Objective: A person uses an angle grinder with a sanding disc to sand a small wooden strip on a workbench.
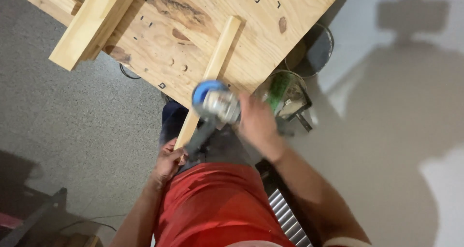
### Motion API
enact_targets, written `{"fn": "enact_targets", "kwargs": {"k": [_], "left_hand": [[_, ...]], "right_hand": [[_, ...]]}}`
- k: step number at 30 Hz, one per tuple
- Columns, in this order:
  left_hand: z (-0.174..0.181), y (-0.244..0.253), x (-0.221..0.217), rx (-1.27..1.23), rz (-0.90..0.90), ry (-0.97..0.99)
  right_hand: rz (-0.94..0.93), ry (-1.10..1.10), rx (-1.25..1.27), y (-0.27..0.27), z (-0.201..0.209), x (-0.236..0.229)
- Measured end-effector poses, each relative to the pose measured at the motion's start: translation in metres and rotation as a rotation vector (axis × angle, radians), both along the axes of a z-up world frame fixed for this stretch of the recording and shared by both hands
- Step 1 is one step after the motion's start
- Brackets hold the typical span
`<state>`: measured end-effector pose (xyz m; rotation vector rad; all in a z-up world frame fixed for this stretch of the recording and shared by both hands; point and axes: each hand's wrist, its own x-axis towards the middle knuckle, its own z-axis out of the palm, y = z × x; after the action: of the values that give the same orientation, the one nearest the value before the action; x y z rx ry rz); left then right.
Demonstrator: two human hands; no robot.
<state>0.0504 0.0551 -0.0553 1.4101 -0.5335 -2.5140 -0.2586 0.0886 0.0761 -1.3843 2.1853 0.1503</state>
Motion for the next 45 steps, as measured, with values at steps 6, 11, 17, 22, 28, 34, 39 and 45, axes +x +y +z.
{"fn": "enact_targets", "kwargs": {"k": [6, 11, 17, 22, 28, 34, 39, 45], "left_hand": [[0.01, 0.005, -0.007, 0.006, 0.041, -0.07], [0.0, 0.011, -0.009, 0.024, 0.1, -0.103], [0.0, 0.008, -0.003, 0.005, 0.089, -0.056], [0.02, -0.002, -0.045, 0.029, 0.138, -0.108], [-0.005, -0.013, -0.045, 0.03, -0.151, -0.282], [-0.029, 0.01, -0.018, -0.096, -0.08, -0.081], [0.002, 0.001, -0.035, -0.17, -0.049, -0.058], [0.008, 0.001, -0.042, -0.167, -0.029, -0.07]], "right_hand": [[-0.279, 0.009, -0.05, -0.065, 0.022, -0.083], [-0.275, -0.033, -0.003, -0.067, 0.031, -0.075], [-0.363, 0.023, -0.078, -0.06, 0.007, -0.094], [-0.244, 0.003, -0.044, -0.027, 0.014, -0.047], [-0.086, -0.139, -0.097, 0.059, -0.008, 0.046], [-0.115, -0.094, -0.064, 0.052, -0.008, 0.028], [-0.276, 0.036, -0.057, -0.006, 0.01, -0.062], [-0.54, 0.123, -0.119, -0.035, 0.001, -0.146]]}}
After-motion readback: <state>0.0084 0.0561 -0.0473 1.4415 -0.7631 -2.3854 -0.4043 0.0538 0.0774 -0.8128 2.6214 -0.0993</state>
